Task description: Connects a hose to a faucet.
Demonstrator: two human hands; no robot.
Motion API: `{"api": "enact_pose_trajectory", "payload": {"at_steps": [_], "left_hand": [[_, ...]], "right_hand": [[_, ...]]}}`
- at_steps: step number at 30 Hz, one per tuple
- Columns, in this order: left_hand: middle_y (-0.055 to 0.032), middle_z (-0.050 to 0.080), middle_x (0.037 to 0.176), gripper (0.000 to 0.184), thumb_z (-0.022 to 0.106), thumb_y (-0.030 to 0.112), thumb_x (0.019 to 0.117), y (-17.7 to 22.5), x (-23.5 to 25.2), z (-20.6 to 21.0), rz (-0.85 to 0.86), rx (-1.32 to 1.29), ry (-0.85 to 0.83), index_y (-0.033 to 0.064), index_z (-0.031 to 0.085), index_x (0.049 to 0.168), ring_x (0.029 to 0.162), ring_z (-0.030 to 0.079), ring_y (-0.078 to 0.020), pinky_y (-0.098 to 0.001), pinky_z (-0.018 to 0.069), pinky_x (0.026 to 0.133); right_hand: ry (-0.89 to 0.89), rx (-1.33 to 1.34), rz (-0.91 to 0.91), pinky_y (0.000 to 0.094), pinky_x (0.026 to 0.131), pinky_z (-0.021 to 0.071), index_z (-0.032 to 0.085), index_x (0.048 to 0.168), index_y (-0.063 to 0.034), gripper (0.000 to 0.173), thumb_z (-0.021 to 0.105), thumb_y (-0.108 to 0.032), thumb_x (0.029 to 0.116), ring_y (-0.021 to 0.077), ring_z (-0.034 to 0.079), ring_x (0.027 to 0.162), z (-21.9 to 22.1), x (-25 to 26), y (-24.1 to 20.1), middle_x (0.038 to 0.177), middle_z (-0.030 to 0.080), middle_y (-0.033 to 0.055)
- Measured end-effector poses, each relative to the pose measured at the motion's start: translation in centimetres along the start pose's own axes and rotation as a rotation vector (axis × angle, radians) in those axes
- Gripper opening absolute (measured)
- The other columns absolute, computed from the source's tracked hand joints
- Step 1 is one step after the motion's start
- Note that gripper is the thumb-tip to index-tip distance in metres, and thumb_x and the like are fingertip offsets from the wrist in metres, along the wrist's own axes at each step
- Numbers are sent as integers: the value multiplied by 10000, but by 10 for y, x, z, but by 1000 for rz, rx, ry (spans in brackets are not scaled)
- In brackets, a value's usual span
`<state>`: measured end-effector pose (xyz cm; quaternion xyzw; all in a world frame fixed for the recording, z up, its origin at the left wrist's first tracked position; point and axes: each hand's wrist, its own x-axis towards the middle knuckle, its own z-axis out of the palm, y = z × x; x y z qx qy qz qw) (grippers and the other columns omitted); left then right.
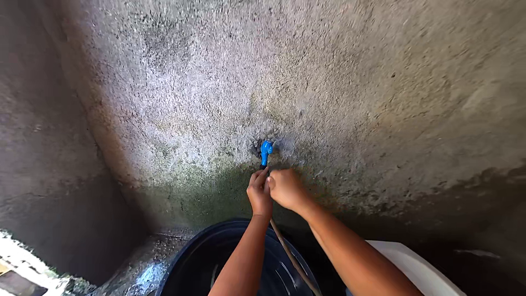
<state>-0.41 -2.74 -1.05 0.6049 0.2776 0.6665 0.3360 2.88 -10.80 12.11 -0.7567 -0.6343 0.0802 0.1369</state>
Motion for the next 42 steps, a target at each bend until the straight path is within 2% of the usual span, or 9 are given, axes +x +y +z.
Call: {"api": "enact_pose_trajectory", "payload": {"at_steps": [6, 11, 17, 24, 27, 30, 32, 37, 42], "left_hand": [[-116, 715, 991, 185, 549, -5, 967, -8, 8, 2, -39, -237, 119, -57, 724, 934, 953, 673, -96, -230, 539, 899], [-43, 647, 822, 232, 539, 62, 1039, -10, 20, -2, -259, -287, 45, -22, 672, 868, 741, 600, -58, -221, 511, 715], [-21, 614, 764, 303, 454, 143, 1100, 4, 30, -2, -460, -347, 4, -15, 645, 927, 655, 545, -59, -214, 459, 642], [16, 457, 617, 355, 412, 192, 1119, 11, 49, -10, -637, -380, -93, 17, 594, 869, 498, 410, -66, -217, 364, 489], [23, 425, 590, 359, 420, 201, 1117, 11, 55, -12, -689, -379, -126, 29, 574, 842, 474, 392, -73, -222, 360, 469], [35, 413, 589, 360, 405, 204, 1121, 18, 57, -14, -722, -368, -139, 50, 557, 833, 479, 386, -70, -221, 354, 473], [39, 426, 595, 352, 409, 209, 1120, 21, 58, -15, -727, -365, -146, 41, 589, 869, 485, 400, -67, -220, 369, 478], [18, 469, 624, 336, 431, 212, 1115, 21, 56, -15, -716, -335, -157, 19, 600, 898, 514, 452, -73, -222, 419, 514], [-15, 524, 722, 222, 540, 147, 1067, 13, 45, -16, -580, -172, -210, 13, 593, 898, 602, 483, -90, -251, 438, 614]], "right_hand": [[-14, -28, 70, 465, 1032, 484, 627, 1214, 38, 352, 387, -197, 1107, 318, 622, 1220, 15, 15, -22, 1216, 657, 210], [113, 551, 79, 400, 773, 517, 659, 1207, 9, 435, 386, -320, 1125, 205, 606, 803, 29, 46, 45, 970, 644, 133], [75, 1077, -88, 319, 830, 576, 619, 1292, 31, 310, 416, -100, 1099, 152, 682, 951, 58, 105, 86, 1166, 687, 118], [-353, 1663, -242, 321, 900, 565, 355, 1564, -102, 504, 258, -17, 1077, 163, 677, 1109, 84, 135, 89, 1437, 598, 87], [-368, 1693, -286, 290, 830, 572, 410, 1518, -89, 495, 269, 13, 1054, 142, 690, 1019, 90, 145, 87, 1408, 614, 85], [-320, 1663, -296, 288, 791, 595, 626, 1155, -80, 306, 361, 6, 1027, 138, 717, 910, 91, 145, 87, 1063, 741, 53], [-242, 1606, -273, 258, 736, 578, 617, 988, -98, 274, 371, 19, 1015, 91, 679, 796, 90, 142, 83, 881, 700, -1], [-7, 1256, -84, 295, 717, 588, 598, 1142, 57, 162, 475, 16, 1045, 122, 665, 748, 76, 124, 83, 898, 664, 67], [111, 886, 59, 259, 665, 553, 654, 1103, 79, 233, 510, -103, 1080, 92, 623, 672, 56, 113, 101, 878, 664, 98]]}}
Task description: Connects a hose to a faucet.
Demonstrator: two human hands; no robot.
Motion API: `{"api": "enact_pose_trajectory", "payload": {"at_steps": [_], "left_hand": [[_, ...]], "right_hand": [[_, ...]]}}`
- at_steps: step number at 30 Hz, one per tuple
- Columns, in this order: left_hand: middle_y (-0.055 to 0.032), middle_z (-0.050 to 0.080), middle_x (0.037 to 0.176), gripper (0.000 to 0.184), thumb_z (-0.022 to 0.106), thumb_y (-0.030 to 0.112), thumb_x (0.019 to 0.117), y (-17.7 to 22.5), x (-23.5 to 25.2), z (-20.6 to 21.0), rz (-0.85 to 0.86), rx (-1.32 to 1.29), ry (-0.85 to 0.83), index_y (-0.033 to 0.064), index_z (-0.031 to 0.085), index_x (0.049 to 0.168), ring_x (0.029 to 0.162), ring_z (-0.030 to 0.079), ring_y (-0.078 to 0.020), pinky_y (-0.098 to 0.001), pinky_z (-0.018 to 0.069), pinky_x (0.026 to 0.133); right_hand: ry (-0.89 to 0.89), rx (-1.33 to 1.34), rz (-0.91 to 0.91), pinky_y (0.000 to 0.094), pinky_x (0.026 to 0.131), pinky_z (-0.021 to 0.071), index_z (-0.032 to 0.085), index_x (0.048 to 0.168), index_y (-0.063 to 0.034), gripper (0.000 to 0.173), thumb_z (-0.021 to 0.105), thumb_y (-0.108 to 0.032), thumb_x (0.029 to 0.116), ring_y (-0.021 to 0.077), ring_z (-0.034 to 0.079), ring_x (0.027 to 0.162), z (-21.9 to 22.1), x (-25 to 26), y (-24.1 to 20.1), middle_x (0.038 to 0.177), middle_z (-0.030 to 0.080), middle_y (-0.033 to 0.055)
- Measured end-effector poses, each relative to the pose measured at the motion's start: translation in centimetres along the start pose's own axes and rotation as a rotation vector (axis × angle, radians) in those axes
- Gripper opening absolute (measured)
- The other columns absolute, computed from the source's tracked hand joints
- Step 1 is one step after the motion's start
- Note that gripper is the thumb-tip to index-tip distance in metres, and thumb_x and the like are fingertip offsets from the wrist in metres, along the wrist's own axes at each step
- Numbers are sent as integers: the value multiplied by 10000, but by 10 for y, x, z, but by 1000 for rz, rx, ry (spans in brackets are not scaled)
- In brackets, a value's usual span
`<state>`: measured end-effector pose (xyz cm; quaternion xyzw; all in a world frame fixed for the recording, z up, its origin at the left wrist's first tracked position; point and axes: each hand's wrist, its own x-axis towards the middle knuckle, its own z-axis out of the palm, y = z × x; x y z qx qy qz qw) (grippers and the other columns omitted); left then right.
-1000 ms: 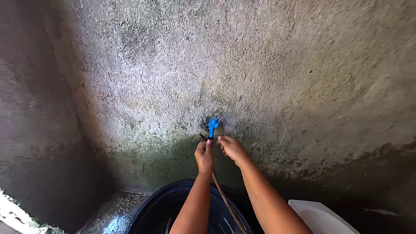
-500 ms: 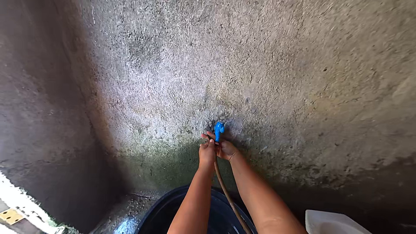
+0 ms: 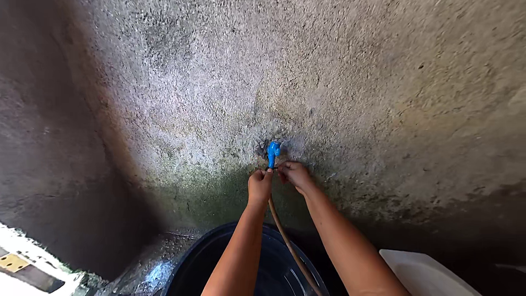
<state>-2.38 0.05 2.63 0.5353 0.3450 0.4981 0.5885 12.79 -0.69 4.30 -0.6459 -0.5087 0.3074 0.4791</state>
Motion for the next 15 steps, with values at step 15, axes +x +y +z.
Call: {"api": "enact_pose_trajectory", "payload": {"at_steps": [15], "left_hand": [[-90, 636, 831, 192, 560, 162, 1054, -13, -4, 0, 103, 231, 33, -7, 640, 1010, 762, 612, -163, -366, 517, 756]], "right_hand": [[131, -867, -68, 514, 912, 546, 689, 1060, 26, 159, 581, -78, 1005, 354, 692, 1036, 49, -77, -94, 1015, 708, 207]]}}
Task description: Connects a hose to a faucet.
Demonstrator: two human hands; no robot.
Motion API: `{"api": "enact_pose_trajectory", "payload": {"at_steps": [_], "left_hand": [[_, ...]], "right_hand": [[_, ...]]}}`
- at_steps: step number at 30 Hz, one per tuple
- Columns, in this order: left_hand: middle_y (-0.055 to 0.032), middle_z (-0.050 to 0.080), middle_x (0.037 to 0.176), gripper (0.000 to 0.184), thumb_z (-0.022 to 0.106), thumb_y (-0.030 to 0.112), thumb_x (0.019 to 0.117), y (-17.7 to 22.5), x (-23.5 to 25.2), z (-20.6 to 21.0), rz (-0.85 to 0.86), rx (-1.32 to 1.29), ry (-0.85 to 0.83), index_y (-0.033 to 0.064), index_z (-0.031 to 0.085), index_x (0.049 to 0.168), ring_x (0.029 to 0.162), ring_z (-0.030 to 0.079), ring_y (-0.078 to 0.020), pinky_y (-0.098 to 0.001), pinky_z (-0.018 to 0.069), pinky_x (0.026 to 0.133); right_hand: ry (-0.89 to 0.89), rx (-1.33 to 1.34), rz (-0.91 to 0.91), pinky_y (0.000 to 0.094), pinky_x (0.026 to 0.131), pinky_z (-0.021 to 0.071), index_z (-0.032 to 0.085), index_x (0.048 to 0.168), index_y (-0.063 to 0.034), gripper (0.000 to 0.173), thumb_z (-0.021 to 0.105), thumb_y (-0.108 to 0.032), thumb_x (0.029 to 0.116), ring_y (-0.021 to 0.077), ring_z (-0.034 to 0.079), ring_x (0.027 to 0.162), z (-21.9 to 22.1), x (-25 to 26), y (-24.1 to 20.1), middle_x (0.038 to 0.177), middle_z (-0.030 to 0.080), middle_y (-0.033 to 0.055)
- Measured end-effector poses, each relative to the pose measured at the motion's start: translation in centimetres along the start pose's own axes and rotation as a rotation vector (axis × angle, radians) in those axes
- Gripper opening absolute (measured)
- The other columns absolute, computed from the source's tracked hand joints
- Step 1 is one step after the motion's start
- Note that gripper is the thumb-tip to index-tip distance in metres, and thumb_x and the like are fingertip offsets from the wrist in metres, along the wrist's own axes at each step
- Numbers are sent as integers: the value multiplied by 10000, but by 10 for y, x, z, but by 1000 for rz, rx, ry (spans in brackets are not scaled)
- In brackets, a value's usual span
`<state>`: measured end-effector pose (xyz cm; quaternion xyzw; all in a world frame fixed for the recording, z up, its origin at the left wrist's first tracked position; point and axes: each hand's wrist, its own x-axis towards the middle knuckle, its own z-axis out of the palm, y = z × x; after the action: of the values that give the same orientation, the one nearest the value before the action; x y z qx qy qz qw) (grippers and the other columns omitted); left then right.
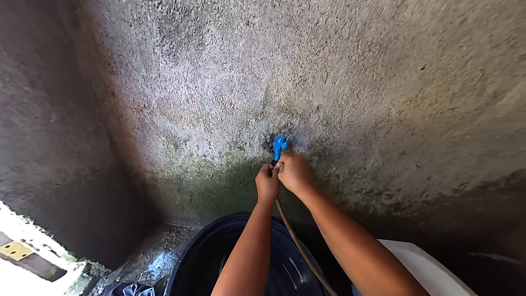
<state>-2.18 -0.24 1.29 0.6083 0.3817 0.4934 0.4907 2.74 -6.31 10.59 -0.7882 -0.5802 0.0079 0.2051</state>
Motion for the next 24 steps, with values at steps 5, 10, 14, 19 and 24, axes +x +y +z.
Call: {"api": "enact_pose_trajectory", "payload": {"at_steps": [5, 10, 14, 19, 24], "left_hand": [[-81, 659, 865, 119, 545, 71, 1021, -10, -6, 10, 26, -171, 82, 4, 640, 999, 807, 641, -144, -350, 540, 780], [-78, 628, 845, 117, 546, 87, 1044, -16, -7, 15, 2, -362, 79, -7, 612, 1020, 771, 612, -128, -317, 526, 751], [-37, 538, 766, 110, 529, 73, 1055, -10, -12, 20, -34, -516, 110, 7, 554, 971, 692, 539, -94, -265, 481, 687], [-15, 513, 769, 134, 513, 44, 1053, -10, -16, 28, -46, -740, 151, 46, 513, 919, 709, 520, -84, -248, 465, 712], [-7, 536, 796, 171, 510, 1, 1038, -4, -17, 31, -59, -944, 197, 70, 495, 882, 742, 528, -85, -236, 461, 738]], "right_hand": [[-18, -123, -50, 520, 895, 541, 681, 1011, 27, 146, 581, -79, 999, 363, 688, 1042, 10, 6, -7, 1004, 704, 207], [-87, -238, -118, 533, 886, 545, 693, 984, 40, 178, 564, -77, 1019, 380, 687, 1031, 6, 10, -6, 1001, 699, 222], [-176, -284, -185, 531, 909, 540, 690, 969, 58, 215, 535, -77, 1033, 377, 678, 1050, -4, 9, -2, 1030, 690, 226], [-255, -362, -263, 490, 987, 516, 690, 1083, 75, 220, 499, -26, 1042, 360, 652, 1120, -12, 7, 5, 1133, 667, 224], [-234, -447, -374, 460, 1064, 481, 659, 1255, 63, 282, 501, 13, 1027, 354, 589, 1250, -11, 8, 18, 1250, 645, 211]]}}
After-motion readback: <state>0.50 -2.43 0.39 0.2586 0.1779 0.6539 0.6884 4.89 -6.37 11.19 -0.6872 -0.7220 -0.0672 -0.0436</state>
